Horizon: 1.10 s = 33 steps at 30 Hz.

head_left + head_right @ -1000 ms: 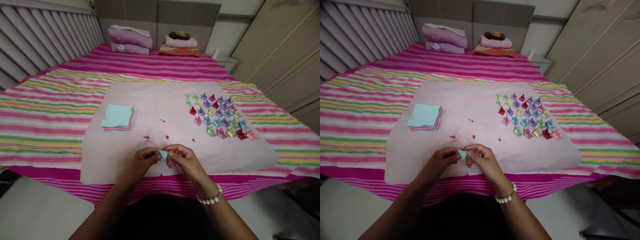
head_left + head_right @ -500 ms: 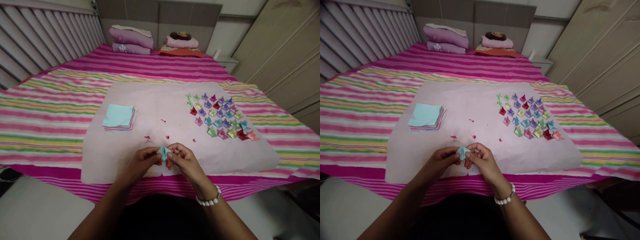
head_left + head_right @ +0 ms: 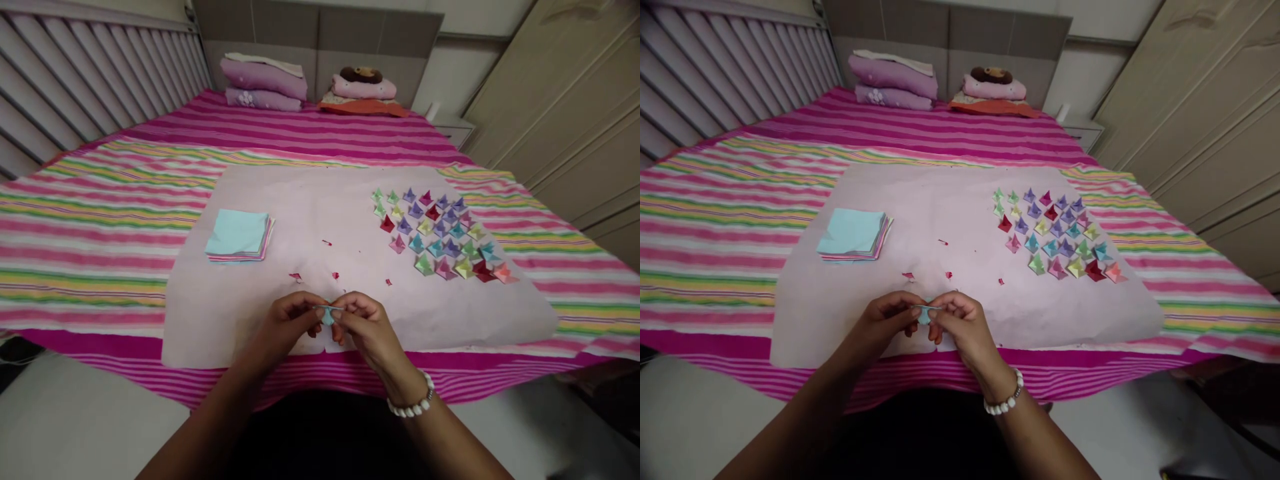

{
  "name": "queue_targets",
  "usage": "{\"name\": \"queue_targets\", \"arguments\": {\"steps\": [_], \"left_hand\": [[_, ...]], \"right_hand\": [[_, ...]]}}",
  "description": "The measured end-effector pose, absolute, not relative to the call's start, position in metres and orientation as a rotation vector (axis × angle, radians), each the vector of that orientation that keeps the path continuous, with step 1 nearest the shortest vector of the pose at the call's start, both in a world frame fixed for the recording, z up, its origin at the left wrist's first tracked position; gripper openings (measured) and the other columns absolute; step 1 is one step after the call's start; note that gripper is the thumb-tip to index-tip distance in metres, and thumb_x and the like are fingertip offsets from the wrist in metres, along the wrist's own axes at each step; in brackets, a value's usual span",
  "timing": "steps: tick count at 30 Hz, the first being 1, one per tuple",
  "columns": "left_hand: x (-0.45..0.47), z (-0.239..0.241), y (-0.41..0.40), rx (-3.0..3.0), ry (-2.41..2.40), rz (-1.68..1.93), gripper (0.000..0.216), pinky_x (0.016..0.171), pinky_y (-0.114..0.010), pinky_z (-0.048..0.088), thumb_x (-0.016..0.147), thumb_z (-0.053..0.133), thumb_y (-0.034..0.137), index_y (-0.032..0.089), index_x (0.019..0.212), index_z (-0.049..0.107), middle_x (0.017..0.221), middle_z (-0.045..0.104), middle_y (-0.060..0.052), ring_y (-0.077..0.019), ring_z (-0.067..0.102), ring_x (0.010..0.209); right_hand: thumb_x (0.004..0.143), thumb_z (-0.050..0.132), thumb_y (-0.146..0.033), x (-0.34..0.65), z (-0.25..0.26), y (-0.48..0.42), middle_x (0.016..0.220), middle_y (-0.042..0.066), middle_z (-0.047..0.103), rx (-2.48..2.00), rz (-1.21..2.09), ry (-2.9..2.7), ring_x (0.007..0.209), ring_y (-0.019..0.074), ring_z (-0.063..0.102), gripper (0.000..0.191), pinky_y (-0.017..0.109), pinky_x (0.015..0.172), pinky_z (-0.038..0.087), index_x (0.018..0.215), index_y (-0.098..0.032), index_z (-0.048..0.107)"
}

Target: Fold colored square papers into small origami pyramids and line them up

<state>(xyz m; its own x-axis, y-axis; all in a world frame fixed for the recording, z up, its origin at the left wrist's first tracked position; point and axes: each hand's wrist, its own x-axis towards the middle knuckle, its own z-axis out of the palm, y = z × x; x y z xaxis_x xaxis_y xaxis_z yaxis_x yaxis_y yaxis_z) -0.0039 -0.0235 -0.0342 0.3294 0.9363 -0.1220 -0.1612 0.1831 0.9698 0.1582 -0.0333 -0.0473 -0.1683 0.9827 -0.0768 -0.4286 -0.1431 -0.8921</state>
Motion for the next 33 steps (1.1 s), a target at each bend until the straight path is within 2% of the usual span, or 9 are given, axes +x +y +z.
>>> {"name": "queue_targets", "arguments": {"steps": [3,6,10,14,16,19,22,28,33], "left_hand": [[-0.005,-0.035,-0.025,0.969,0.842,0.95,0.018,0.058,-0.021,0.046,0.076,0.07,0.033,0.017,0.085,0.072,0.063,0.063,0.001,-0.0097,0.058,0.06],[-0.004,-0.033,-0.026,0.953,0.887,0.932,0.023,0.055,-0.022,0.045,0.077,0.068,0.038,0.015,0.078,0.071,0.058,0.062,0.001,-0.0092,0.056,0.055],[-0.003,-0.027,-0.028,1.143,1.004,0.923,0.018,0.054,-0.022,0.044,0.071,0.075,0.031,0.015,0.077,0.07,0.06,0.063,0.001,-0.0087,0.054,0.054],[-0.003,-0.025,-0.031,1.371,1.097,0.957,0.017,0.056,-0.023,0.045,0.075,0.071,0.029,0.018,0.088,0.07,0.067,0.065,0.0,-0.0109,0.056,0.06],[-0.003,-0.026,-0.032,1.463,1.122,0.998,0.017,0.063,-0.024,0.048,0.077,0.069,0.026,0.02,0.092,0.07,0.077,0.068,-0.001,-0.0119,0.059,0.068],[-0.002,-0.029,-0.031,1.413,1.086,1.053,0.016,0.076,-0.028,0.051,0.076,0.071,0.025,0.019,0.09,0.067,0.09,0.069,-0.003,-0.0144,0.063,0.081],[0.0,-0.029,-0.029,1.222,1.016,1.081,0.021,0.075,-0.029,0.052,0.073,0.073,0.026,0.017,0.088,0.061,0.086,0.07,-0.004,-0.0158,0.065,0.081],[-0.002,-0.024,-0.032,1.439,1.064,1.011,0.013,0.075,-0.028,0.051,0.077,0.07,0.021,0.018,0.089,0.068,0.089,0.07,-0.004,-0.0156,0.065,0.082],[-0.005,-0.025,-0.034,1.705,0.975,1.206,0.01,0.08,-0.029,0.052,0.08,0.066,0.014,0.021,0.084,0.072,0.089,0.07,-0.004,-0.0161,0.065,0.088]], "right_hand": [[0.072,0.074,-0.018,0.16,-0.048,-0.034,0.048,-0.003,0.064,-0.826,1.537,-0.929,0.041,0.01,0.057,0.006,0.019,0.042,0.044,0.075,-0.019,0.069],[0.076,0.073,-0.02,0.163,-0.051,-0.035,0.052,-0.002,0.065,-0.801,1.536,-1.027,0.045,0.0105,0.058,0.005,0.02,0.046,0.046,0.08,-0.019,0.069],[0.083,0.067,-0.029,0.167,-0.051,-0.037,0.061,0.0,0.066,-0.782,1.554,-1.108,0.054,0.0122,0.06,0.011,0.025,0.055,0.049,0.087,-0.019,0.068],[0.077,0.074,-0.03,0.166,-0.044,-0.037,0.067,0.0,0.064,-0.915,1.403,-1.146,0.058,0.0119,0.056,0.013,0.024,0.056,0.047,0.078,-0.019,0.065],[0.073,0.077,-0.029,0.164,-0.041,-0.036,0.071,0.0,0.063,-0.96,1.341,-1.147,0.063,0.0125,0.055,0.015,0.024,0.057,0.046,0.077,-0.02,0.066],[0.072,0.077,-0.03,0.164,-0.038,-0.036,0.075,0.001,0.061,-0.985,1.281,-1.16,0.067,0.0136,0.054,0.014,0.025,0.058,0.046,0.075,-0.021,0.066],[0.072,0.076,-0.03,0.163,-0.037,-0.037,0.076,0.001,0.06,-1.014,1.216,-1.197,0.065,0.0133,0.051,0.014,0.025,0.057,0.046,0.074,-0.021,0.065],[0.072,0.076,-0.021,0.161,-0.037,-0.042,0.08,0.001,0.066,-1.029,1.137,-1.172,0.068,0.0139,0.058,0.03,0.026,0.062,0.048,0.098,-0.024,0.063],[0.08,0.069,-0.018,0.166,-0.037,-0.045,0.088,0.005,0.067,-0.919,0.966,-1.396,0.081,0.0188,0.062,0.01,0.033,0.071,0.051,0.089,-0.023,0.068]]}}
